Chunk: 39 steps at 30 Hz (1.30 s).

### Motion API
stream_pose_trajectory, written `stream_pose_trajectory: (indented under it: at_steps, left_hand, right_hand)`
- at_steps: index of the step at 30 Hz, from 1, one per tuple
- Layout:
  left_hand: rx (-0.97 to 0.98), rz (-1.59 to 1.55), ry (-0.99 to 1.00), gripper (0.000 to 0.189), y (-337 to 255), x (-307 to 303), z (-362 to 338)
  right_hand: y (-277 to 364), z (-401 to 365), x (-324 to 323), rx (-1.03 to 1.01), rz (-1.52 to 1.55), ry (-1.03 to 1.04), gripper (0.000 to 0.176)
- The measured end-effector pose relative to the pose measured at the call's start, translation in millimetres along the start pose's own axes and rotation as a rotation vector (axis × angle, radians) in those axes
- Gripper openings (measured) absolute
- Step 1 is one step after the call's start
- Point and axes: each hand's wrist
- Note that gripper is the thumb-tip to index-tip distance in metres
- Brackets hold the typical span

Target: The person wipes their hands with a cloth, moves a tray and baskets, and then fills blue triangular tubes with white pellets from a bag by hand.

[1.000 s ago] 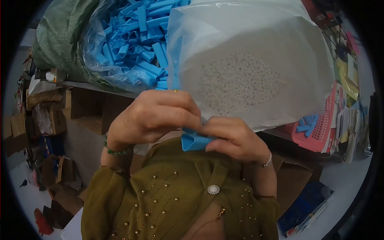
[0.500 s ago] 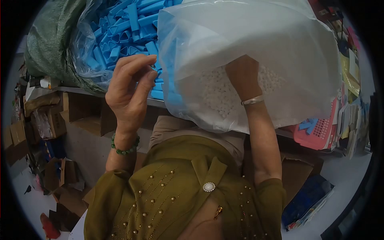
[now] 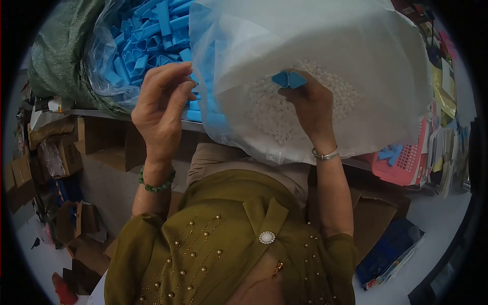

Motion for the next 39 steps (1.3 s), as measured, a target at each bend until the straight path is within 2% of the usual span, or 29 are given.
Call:
stream_pose_trajectory:
  at_steps: [2,3,5,9,12,15,17,18,20,21,23,25,26,27,29,30,32,33,36,38,39]
  left_hand:
    - [-0.014,-0.009,-0.012,0.026,-1,-1,0]
    - [-0.016,-0.007,-0.01,0.026,0,-2,0]
    - [-0.021,-0.003,-0.01,0.026,3,-5,-1]
    - [-0.036,0.006,-0.013,0.026,6,-9,-2]
    - [-0.026,0.02,-0.017,0.027,5,-13,-1]
    - [-0.001,0.028,-0.025,0.026,2,-18,0]
    - [0.014,0.024,-0.034,0.026,-1,-19,-1]
    - [0.041,0.026,-0.043,0.025,-4,-19,-1]
    - [0.073,0.025,-0.046,0.024,-12,-18,-2]
    - [0.126,0.016,-0.034,0.024,-16,-17,-4]
    - [0.184,0.006,-0.02,0.024,-24,-12,-7]
    - [0.283,0.063,0.137,0.028,-32,-5,-11]
    - [0.261,0.111,0.214,0.033,-37,2,-13]
    - [0.267,0.11,0.218,0.033,-40,13,-14]
    - [0.124,0.141,0.276,0.036,-44,36,-17]
    - [0.13,0.143,0.277,0.036,-41,41,-19]
    - [0.144,0.169,0.447,0.04,-31,47,-22]
    - [0.148,0.171,0.448,0.04,-29,48,-22]
    - [0.182,0.064,0.414,0.041,-29,52,-22]
    - [0.152,0.053,0.465,0.039,-31,52,-24]
    - [0.155,0.054,0.467,0.039,-35,53,-24]
  right_hand:
    - [2,-1,-8,-0.151,-0.372,-0.043,0.023]
    - [1,-1,-11,-0.153,-0.371,-0.04,0.023]
    - [-2,-1,-14,-0.263,-0.866,-0.003,0.02]
    - [-18,13,4,-0.267,-1.061,-0.002,0.015]
    - [-23,27,18,-0.399,-1.067,0.033,0.01]
    - [-24,32,21,-0.42,-0.883,-0.027,0.01]
    - [-15,30,16,-0.404,-0.594,-0.032,0.019]
    - [-9,27,15,-0.404,-0.593,-0.034,0.019]
    - [1,16,13,-0.109,-0.264,0.054,0.026]
    - [3,10,13,-0.11,-0.263,0.048,0.026]
    - [8,-2,13,0.033,0.063,0.045,0.026]
    - [14,-13,12,0.016,0.143,0.043,0.027]
    - [18,-19,11,0.002,0.22,0.047,0.028]
    - [21,-26,11,-0.002,0.222,0.041,0.028]
    - [28,-39,12,-0.019,0.302,0.101,0.029]
    - [27,-44,11,-0.024,0.304,0.099,0.029]
    - [23,-54,11,-0.233,0.198,0.141,0.028]
    - [24,-56,9,-0.237,0.199,0.14,0.028]
    - [25,-64,-2,-0.127,0.329,0.211,0.029]
    - [22,-68,-8,0.233,0.969,0.333,0.038]
    - [22,-68,-8,0.229,0.97,0.333,0.038]
Point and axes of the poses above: each hand's wrist, its own z-axis towards the middle knuckle, its own x-axis out of the palm, y = z × x, and after that the axes turned 2 degrees about z, right-handed
